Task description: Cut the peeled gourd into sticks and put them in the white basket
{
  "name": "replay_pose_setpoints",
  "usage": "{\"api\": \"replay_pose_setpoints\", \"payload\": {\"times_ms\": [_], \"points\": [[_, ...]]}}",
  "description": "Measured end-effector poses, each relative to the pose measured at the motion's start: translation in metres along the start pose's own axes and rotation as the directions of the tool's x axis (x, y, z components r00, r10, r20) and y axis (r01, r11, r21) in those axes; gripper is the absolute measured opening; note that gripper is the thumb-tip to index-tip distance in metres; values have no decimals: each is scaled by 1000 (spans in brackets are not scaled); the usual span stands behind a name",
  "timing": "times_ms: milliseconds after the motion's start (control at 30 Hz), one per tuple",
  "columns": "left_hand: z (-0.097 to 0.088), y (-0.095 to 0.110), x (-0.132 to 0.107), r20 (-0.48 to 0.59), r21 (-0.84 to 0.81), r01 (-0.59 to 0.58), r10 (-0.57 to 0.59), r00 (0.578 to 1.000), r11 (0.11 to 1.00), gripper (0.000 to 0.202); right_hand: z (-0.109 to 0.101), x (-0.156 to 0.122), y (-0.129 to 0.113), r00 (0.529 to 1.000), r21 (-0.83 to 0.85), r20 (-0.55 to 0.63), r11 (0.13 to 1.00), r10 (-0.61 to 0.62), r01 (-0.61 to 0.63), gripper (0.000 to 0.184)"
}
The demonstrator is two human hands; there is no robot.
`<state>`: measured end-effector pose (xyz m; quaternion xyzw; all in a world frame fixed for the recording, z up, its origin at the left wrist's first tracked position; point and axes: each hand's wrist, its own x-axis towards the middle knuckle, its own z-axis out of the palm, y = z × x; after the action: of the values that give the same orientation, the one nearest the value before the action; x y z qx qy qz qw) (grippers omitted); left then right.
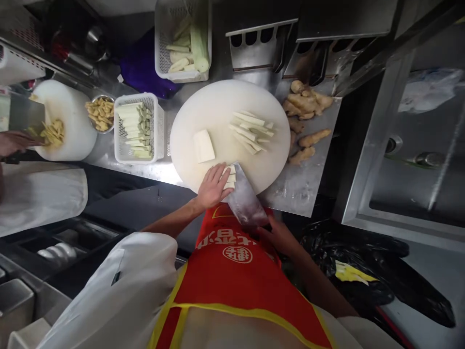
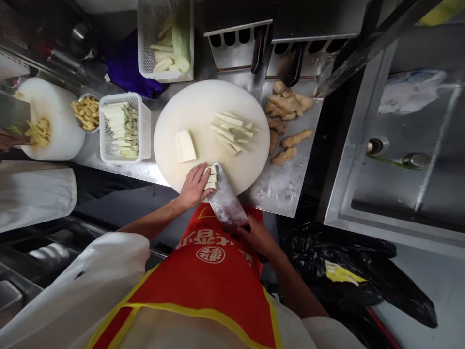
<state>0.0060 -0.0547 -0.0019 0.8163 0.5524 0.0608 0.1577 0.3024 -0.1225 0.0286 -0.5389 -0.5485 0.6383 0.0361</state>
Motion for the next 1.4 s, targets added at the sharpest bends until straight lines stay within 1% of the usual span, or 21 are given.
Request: {"api": "replay_pose_setpoints", "payload": {"times_ms": [67, 133, 200, 267, 367, 467, 567, 600, 667, 767, 867, 933, 967, 1000, 1067, 1100, 1133, 1167, 1200, 1300, 1400], "points": [[2, 4, 0, -20, -9, 13, -13, 1000, 1000, 75, 12, 0, -4, 1000, 31, 6, 1000, 1, -1, 38], [0, 9, 1, -45, -22, 4, -5, 999, 1000, 75, 17, -8, -5, 999, 29, -42, 999, 17, -16, 37], [-10, 10, 5, -87, -31, -24, 21, 996, 999, 75, 18, -16, -12, 995, -5, -100, 999, 32, -33, 37], [-31, -1, 12, -139, -27, -57, 53, 989, 998, 75, 23, -17, -31, 989, -45, -137, 997, 49, -55, 36], [-72, -48, 32, -206, -16, -90, 85, 975, 996, 77, 46, 10, -82, 987, -2, -163, 1000, 14, -15, 34], [-102, -119, 65, -209, -16, -91, 86, 974, 996, 78, 80, 61, -143, 981, 148, -172, 982, -89, 115, 29], [-105, -179, 107, -128, -38, -83, 77, 989, 996, 77, 105, 95, -178, 977, 291, -205, 949, -60, 119, 21], [-100, -192, 120, -113, -54, -79, 73, 991, 995, 77, 109, 97, -180, 974, 321, -220, 940, -47, 118, 20], [-87, -204, 139, -137, -78, -78, 67, 988, 994, 78, 113, 82, -171, 966, 335, -256, 935, -26, 114, 22], [-76, -204, 146, -179, -59, -83, 71, 981, 995, 78, 111, 31, -141, 943, 325, -327, 944, 55, 57, 30], [-87, -194, 140, -140, 5, -122, 122, 983, 992, 71, 108, -18, -110, 892, 360, -411, 932, 188, -30, 32], [-101, -184, 137, -81, 44, -238, 241, 967, 970, 65, 105, -36, -95, 860, 377, -449, 924, 242, -63, 32], [-107, -179, 137, -15, 53, -327, 328, 945, 944, 62, 103, -41, -89, 851, 384, -459, 921, 256, -71, 33], [-113, -173, 138, 82, 52, -424, 419, 904, 904, 61, 101, -43, -84, 846, 389, -463, 918, 263, -73, 33], [-119, -161, 141, 324, 24, -585, 547, 772, 811, 65, 94, -42, -77, 854, 384, -457, 921, 249, -62, 33], [-119, -155, 143, 424, 13, -632, 568, 705, 775, 70, 90, -40, -74, 863, 371, -451, 927, 228, -51, 33], [-119, -150, 144, 491, 18, -661, 569, 660, 750, 77, 85, -38, -71, 873, 350, -442, 936, 204, -42, 31], [-117, -144, 144, 523, 42, -676, 560, 642, 736, 83, 79, -36, -69, 886, 323, -428, 946, 178, -34, 29], [-116, -139, 142, 530, 81, -682, 548, 647, 727, 85, 72, -35, -67, 899, 292, -411, 956, 150, -27, 27], [-109, -122, 128, 476, 216, -645, 498, 725, 733, 76, 48, -33, -56, 940, 169, -337, 986, 57, 1, 24], [-98, -104, 92, 387, 224, -571, 466, 796, 790, 66, 19, -32, -48, 967, 4, -254, 1000, -15, 17, 34]]}}
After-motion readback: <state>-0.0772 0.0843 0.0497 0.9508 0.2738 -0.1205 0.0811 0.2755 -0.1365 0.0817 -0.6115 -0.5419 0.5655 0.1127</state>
